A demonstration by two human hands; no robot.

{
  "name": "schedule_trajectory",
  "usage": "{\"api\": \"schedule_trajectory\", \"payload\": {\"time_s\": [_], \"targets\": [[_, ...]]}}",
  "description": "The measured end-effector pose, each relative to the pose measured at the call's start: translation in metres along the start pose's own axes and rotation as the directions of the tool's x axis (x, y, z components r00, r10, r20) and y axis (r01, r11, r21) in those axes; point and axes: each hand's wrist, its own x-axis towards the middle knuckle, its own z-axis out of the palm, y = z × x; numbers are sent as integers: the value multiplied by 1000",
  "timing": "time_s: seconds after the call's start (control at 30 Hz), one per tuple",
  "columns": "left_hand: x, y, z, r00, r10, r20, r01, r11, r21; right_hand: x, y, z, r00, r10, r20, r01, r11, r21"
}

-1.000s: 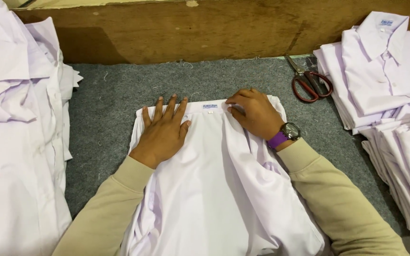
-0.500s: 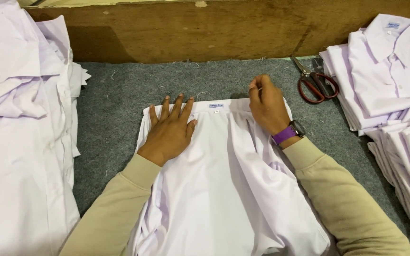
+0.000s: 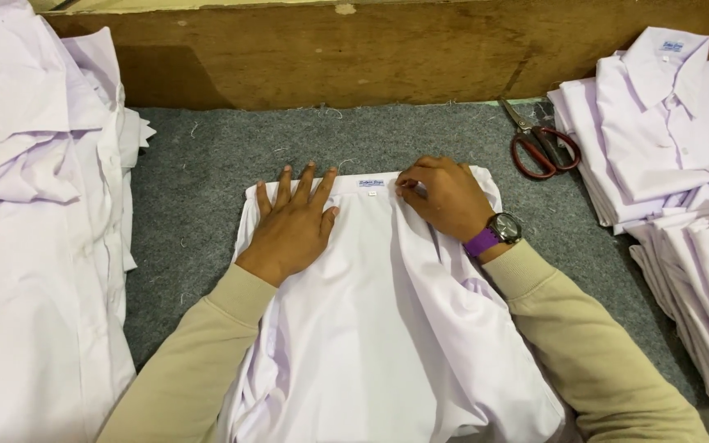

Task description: Trimming loose threads from white shirts with scissors and folding them for final inspection.

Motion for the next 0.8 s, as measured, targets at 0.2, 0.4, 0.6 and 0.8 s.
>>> {"api": "schedule_trajectory", "payload": {"time_s": [0.2,0.4,0.6,0.8], "targets": [[3,4,-11,999,5,35,-4,1000,-26,9,16,8,993,105,61,-107,993,45],[35,16,-25,994,53,95,-44,995,-94,11,86,-36,957,277,-92,-218,889,403],[60,39,1,929,276,-246,-344,889,-302,-16,200,-53,873,201,-445,-287,948,-134],[58,36,17,924,316,-217,-360,910,-207,-25,201,-38,922,155,-356,-281,899,-337]]}}
